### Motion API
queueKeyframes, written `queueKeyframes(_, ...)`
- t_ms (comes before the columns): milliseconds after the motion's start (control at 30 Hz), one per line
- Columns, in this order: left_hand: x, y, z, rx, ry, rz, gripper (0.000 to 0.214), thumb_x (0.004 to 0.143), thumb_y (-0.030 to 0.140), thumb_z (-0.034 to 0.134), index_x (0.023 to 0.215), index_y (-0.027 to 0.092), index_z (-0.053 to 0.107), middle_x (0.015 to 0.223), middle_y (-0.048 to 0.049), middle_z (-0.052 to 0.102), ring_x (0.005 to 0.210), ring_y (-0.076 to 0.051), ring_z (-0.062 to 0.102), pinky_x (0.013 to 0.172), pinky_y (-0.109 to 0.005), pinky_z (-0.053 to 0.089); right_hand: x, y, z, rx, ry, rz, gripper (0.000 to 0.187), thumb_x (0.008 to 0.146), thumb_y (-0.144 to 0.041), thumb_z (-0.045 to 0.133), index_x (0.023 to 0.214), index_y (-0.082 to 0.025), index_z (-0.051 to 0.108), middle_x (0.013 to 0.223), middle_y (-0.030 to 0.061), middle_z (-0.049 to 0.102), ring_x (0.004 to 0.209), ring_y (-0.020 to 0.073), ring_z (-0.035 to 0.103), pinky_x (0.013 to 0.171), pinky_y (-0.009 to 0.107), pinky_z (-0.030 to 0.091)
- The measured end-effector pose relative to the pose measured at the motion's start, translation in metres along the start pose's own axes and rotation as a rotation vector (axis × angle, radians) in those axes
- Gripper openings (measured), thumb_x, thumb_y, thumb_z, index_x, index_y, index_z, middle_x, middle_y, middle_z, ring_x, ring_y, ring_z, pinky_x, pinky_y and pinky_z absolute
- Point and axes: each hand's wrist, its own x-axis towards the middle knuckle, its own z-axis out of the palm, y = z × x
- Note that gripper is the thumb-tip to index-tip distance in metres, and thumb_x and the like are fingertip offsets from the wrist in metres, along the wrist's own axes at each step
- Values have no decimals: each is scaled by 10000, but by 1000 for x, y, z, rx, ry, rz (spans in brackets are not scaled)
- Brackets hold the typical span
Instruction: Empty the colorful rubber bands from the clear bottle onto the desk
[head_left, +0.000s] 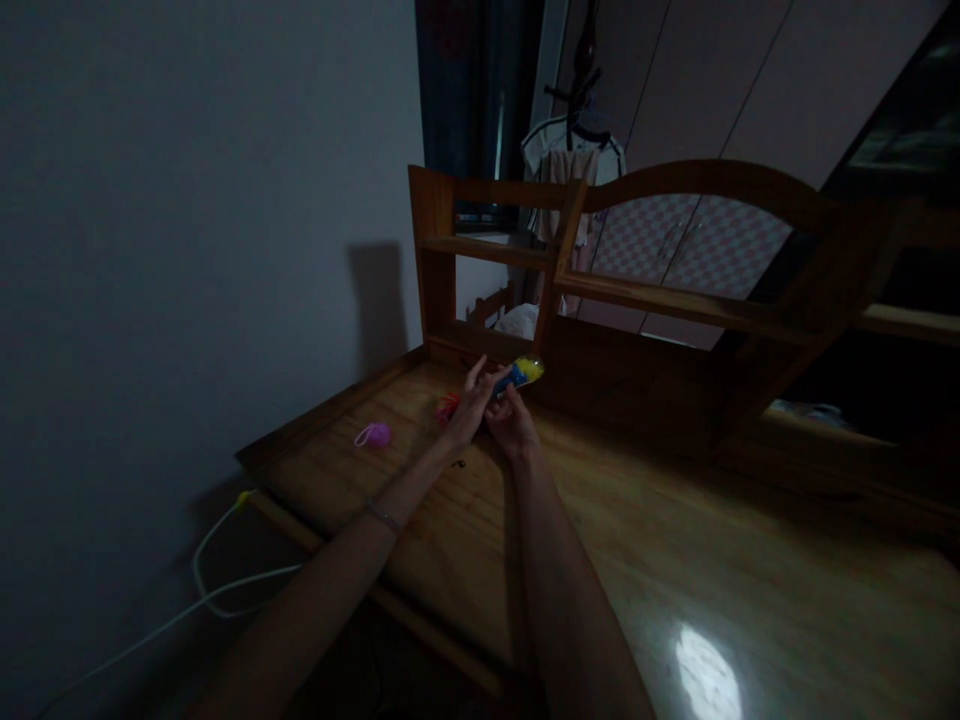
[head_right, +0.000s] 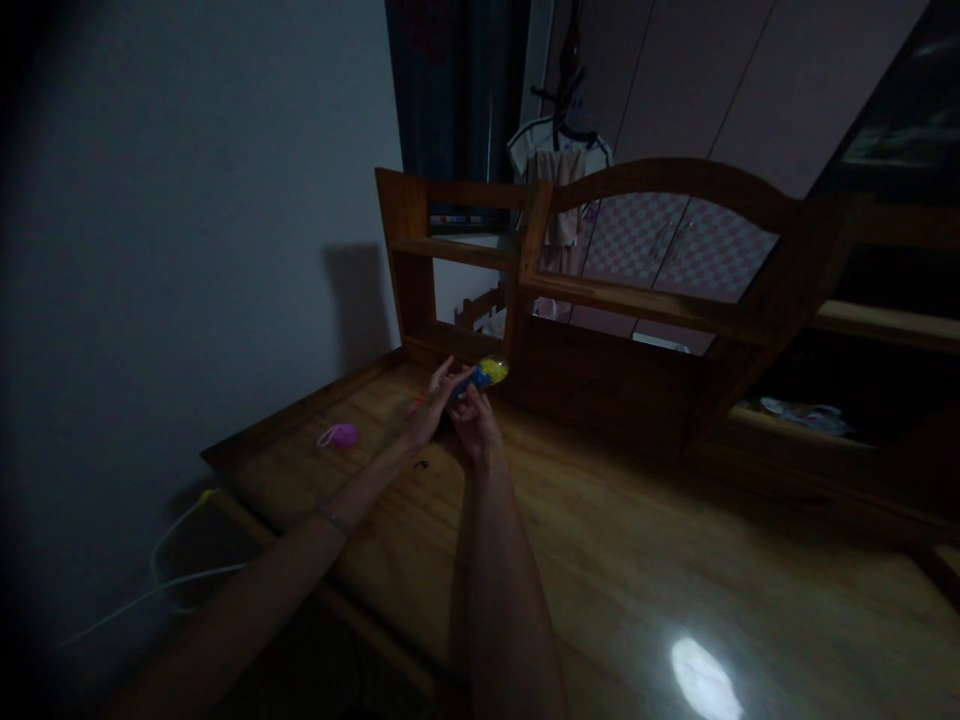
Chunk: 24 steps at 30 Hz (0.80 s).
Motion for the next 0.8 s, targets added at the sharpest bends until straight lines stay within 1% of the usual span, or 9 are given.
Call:
queueKeyframes(67,1,-1,2,-87,20,-42,416,890,539,490,1148,259,657,1504,-19,362,1376,-237,355,1134,-307,285,0,0,-1,3,-32,-14,343,809,-349,662,1148,-325,621,1119,-20,684,1096,139,605,938,291,475)
queueKeyframes(100,2,-2,4,-148,34,-77,413,885,532,506,1154,254,650,1477,-29,407,1365,-235,373,1126,-312,294,0,0,-2,-3,-39,-23,350,803,-351,665,1149,-330,621,1120,-23,681,1094,139,602,927,290,478)
queueKeyframes(233,7,-1,4,-483,80,-285,482,890,543,478,1184,189,622,1212,-88,649,1226,-246,525,1061,-368,362,3,3,-4,-65,-3,-34,383,762,-306,691,1139,-337,628,1085,-33,681,1081,147,592,943,312,468)
queueKeyframes(300,9,0,1,-599,106,-362,489,877,540,498,1155,161,634,1118,-93,691,1152,-246,576,1021,-366,395,4,4,-5,-86,9,-25,411,748,-288,701,1148,-339,625,1083,-35,679,1076,149,589,964,325,457)
queueKeyframes(367,11,0,-1,-657,117,-405,458,863,510,539,1133,154,643,1096,-87,700,1111,-234,600,996,-345,411,5,4,-4,-89,2,-23,424,752,-288,699,1165,-344,619,1111,-38,670,1073,144,587,968,323,453)
queueKeyframes(467,12,-1,-3,-694,118,-430,409,863,467,562,1113,154,648,1087,-79,704,1078,-217,616,982,-328,418,5,4,-4,-75,-23,-35,419,779,-288,683,1186,-355,609,1155,-47,656,1070,127,585,962,302,451)
queueKeyframes(600,12,-1,-2,-703,117,-426,357,885,432,547,1095,165,656,1098,-58,703,1102,-194,604,1010,-314,400,5,4,-4,-82,-28,-25,404,799,-287,668,1192,-354,606,1181,-48,648,1056,114,589,923,268,465)
queueKeyframes(700,11,0,0,-703,85,-389,330,914,404,508,1086,175,671,1132,-44,696,1156,-184,577,1051,-307,372,7,6,-6,-80,-19,0,362,791,-283,680,1146,-332,630,1167,-40,656,1028,113,599,886,251,476)
queueKeyframes(800,9,1,1,-692,54,-353,322,918,393,500,1071,185,692,1159,-35,689,1204,-189,549,1083,-316,351,9,8,-8,-77,4,15,309,755,-264,717,1057,-299,662,1100,-28,679,995,121,610,860,247,483)
